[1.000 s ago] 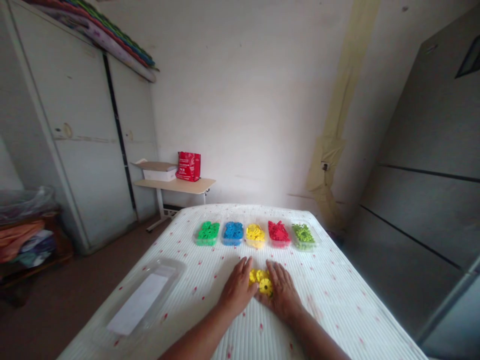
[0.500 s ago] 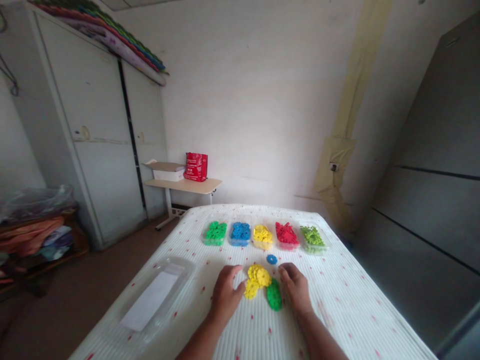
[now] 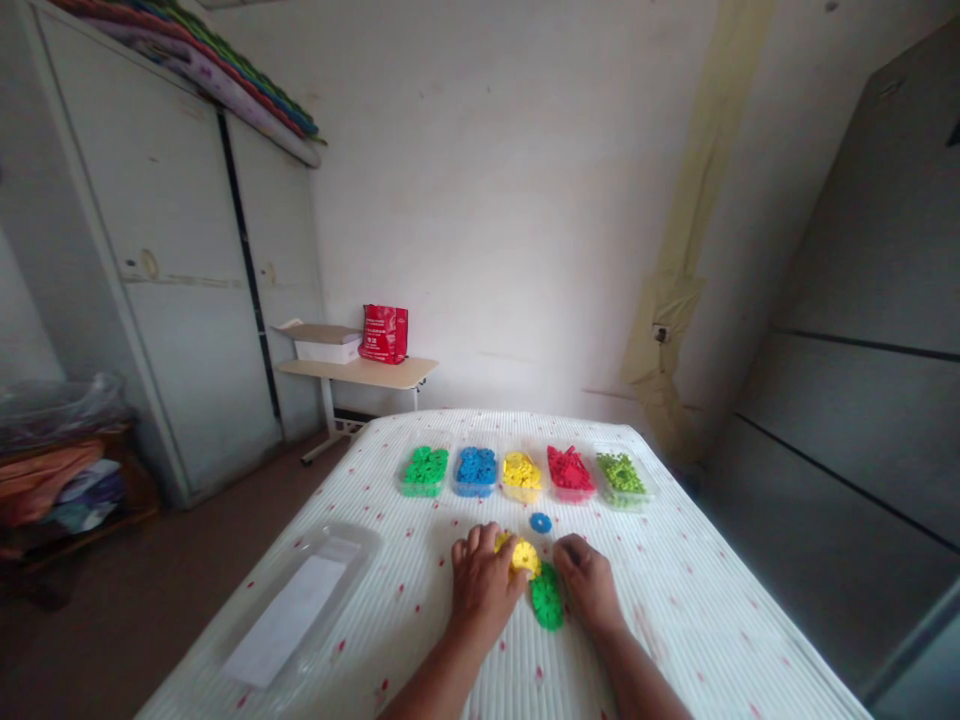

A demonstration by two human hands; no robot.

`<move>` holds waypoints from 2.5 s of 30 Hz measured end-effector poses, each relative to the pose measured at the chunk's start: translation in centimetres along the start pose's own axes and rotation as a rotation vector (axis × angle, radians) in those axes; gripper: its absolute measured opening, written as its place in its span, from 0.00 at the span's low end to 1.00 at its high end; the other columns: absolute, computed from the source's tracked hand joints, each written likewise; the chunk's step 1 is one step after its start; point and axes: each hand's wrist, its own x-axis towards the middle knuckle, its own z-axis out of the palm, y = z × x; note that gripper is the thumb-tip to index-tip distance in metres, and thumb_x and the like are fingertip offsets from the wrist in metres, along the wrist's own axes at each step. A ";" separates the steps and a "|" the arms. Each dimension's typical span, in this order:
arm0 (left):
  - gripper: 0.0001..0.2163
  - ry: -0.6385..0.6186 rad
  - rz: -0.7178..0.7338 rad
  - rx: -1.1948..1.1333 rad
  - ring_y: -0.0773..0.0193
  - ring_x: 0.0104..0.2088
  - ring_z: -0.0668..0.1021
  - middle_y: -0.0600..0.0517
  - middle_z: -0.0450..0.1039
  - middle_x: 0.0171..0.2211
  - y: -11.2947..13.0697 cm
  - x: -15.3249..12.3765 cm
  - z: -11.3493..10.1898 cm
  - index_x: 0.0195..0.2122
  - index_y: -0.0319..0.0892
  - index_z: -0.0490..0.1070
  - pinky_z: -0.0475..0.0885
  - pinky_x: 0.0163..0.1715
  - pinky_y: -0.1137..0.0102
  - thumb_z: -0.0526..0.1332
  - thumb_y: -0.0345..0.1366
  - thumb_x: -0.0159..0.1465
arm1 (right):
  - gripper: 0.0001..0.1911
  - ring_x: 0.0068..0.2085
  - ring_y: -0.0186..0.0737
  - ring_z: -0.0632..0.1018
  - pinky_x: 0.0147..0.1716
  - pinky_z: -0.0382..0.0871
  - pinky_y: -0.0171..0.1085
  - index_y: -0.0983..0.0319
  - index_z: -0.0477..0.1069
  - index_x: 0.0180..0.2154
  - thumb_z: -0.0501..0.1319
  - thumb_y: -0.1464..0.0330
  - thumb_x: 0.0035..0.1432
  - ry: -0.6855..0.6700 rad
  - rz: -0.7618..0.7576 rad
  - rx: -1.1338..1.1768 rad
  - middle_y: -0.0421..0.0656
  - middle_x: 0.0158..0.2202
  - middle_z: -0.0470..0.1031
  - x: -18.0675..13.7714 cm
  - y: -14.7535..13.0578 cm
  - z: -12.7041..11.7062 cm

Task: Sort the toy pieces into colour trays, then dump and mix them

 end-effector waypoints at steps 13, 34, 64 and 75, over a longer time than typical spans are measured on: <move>0.08 0.020 0.105 -0.096 0.56 0.44 0.68 0.50 0.71 0.39 -0.7 -0.2 0.5 0.29 0.47 0.75 0.60 0.42 0.62 0.62 0.26 0.52 | 0.14 0.26 0.37 0.72 0.26 0.62 0.33 0.60 0.69 0.25 0.52 0.59 0.53 0.007 0.013 -0.006 0.39 0.21 0.72 0.0 0.2 0.1; 0.08 0.059 -0.152 -0.368 0.69 0.21 0.68 0.58 0.65 0.18 -0.8 4.7 0.6 0.25 0.41 0.68 0.58 0.23 0.74 0.54 0.34 0.59 | 0.12 0.26 0.38 0.72 0.26 0.62 0.33 0.60 0.69 0.25 0.52 0.61 0.52 -0.002 0.018 -0.006 0.40 0.22 0.73 -0.2 -0.4 -0.1; 0.10 0.070 -0.349 -0.658 0.61 0.28 0.76 0.52 0.76 0.25 -6.0 -1.3 -0.6 0.28 0.41 0.74 0.70 0.31 0.70 0.56 0.38 0.52 | 0.12 0.29 0.39 0.74 0.29 0.66 0.35 0.63 0.73 0.29 0.55 0.63 0.51 -0.116 0.017 0.031 0.43 0.27 0.74 2.8 1.0 0.7; 0.10 0.060 -0.339 -0.667 0.61 0.29 0.77 0.51 0.76 0.26 -6.0 -1.4 -0.7 0.29 0.41 0.74 0.70 0.33 0.70 0.55 0.38 0.52 | 0.17 0.46 0.51 0.72 0.43 0.66 0.47 0.61 0.74 0.38 0.67 0.62 0.43 -0.337 -0.215 0.267 0.52 0.47 0.69 -2.0 0.1 -1.8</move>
